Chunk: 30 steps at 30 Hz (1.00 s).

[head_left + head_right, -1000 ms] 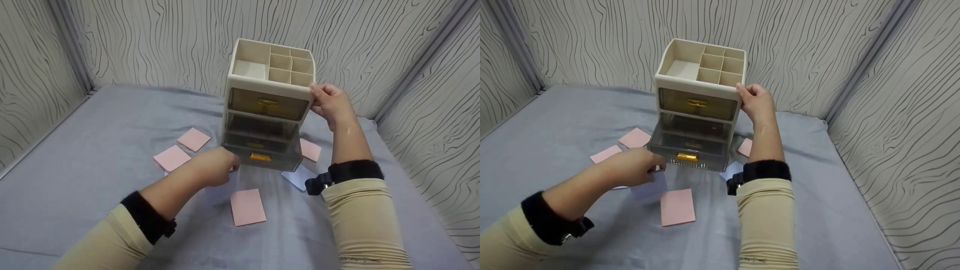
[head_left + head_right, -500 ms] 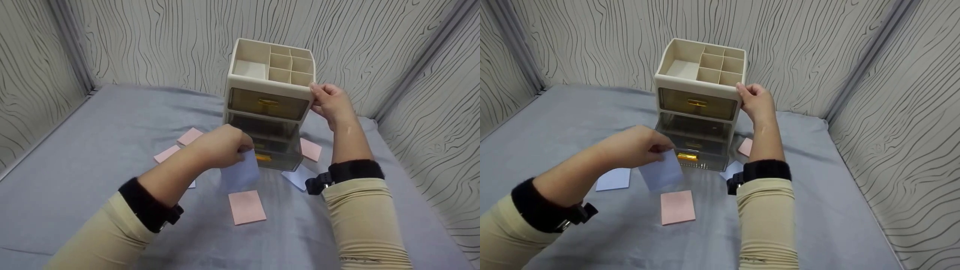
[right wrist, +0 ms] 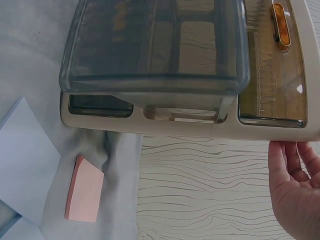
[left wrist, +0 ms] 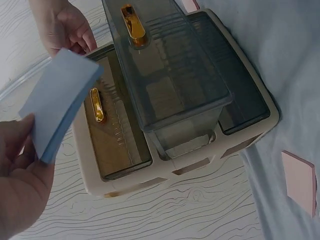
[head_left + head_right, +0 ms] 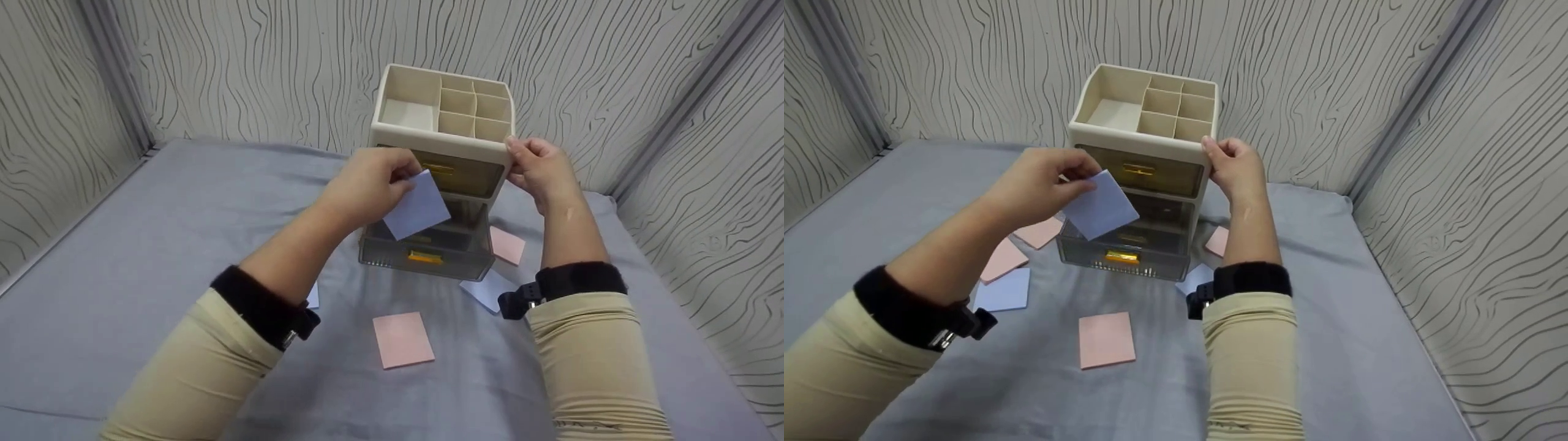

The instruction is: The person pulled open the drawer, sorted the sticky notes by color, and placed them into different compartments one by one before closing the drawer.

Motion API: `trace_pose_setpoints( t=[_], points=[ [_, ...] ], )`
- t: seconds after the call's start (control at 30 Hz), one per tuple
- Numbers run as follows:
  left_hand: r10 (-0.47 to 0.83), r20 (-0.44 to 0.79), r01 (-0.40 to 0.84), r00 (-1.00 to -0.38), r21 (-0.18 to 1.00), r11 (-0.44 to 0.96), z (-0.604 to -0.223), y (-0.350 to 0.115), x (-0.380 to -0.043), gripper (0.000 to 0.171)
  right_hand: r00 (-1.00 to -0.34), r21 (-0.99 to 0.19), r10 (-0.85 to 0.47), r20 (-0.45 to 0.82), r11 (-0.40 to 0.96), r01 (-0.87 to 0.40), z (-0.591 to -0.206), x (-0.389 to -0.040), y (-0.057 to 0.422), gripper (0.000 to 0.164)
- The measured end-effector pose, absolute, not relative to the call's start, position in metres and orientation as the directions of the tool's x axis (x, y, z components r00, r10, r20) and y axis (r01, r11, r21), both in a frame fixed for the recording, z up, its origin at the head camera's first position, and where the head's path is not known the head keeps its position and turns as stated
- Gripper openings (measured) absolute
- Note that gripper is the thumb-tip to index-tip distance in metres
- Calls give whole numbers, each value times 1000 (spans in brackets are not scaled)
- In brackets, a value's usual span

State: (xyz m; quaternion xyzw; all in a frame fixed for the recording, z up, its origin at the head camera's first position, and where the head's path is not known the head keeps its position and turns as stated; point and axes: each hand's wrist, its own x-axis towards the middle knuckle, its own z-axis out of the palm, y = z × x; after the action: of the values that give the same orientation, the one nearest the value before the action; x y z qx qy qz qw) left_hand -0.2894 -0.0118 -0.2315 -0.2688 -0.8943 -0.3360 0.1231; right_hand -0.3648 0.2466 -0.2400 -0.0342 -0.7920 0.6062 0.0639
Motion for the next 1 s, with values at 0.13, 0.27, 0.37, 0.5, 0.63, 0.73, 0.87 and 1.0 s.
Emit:
trace_pose_setpoints(
  t=[0.13, 0.27, 0.37, 0.5, 0.63, 0.73, 0.87, 1.0],
  points=[
    [389, 446, 580, -806, 466, 668, -234, -4, -300, 17, -989, -968, 132, 61, 251, -26, -240, -365, 247, 44],
    [428, 432, 593, -794, 390, 705, -244, 2, -310, 20, -990, -968, 129, 48, 252, -14, -241, -364, 247, 44],
    [457, 388, 587, -800, 354, 728, -253, 6, -315, 21, -991, -966, 129, 40, 257, -6, -241, -364, 247, 44],
    [493, 316, 579, -811, 304, 757, -260, 10, -321, 22, -990, -965, 133, 43, 263, -7, -240, -363, 247, 44],
    [523, 230, 569, -821, 261, 779, -265, 12, -326, 21, -990, -966, 130, 52, 259, -17, -240, -364, 247, 43],
    [533, 166, 558, -830, 235, 796, -268, 12, -328, 20, -991, -969, 122, 62, 245, -30, -240, -365, 246, 41],
    [533, 99, 542, -840, 192, 818, -273, 14, -331, 19, -991, -972, 120, 60, 234, -30, -240, -366, 246, 41],
    [513, 56, 514, -856, 172, 840, -279, 16, -335, 17, -990, -970, 132, 46, 243, -13, -239, -367, 246, 43]
  ],
)
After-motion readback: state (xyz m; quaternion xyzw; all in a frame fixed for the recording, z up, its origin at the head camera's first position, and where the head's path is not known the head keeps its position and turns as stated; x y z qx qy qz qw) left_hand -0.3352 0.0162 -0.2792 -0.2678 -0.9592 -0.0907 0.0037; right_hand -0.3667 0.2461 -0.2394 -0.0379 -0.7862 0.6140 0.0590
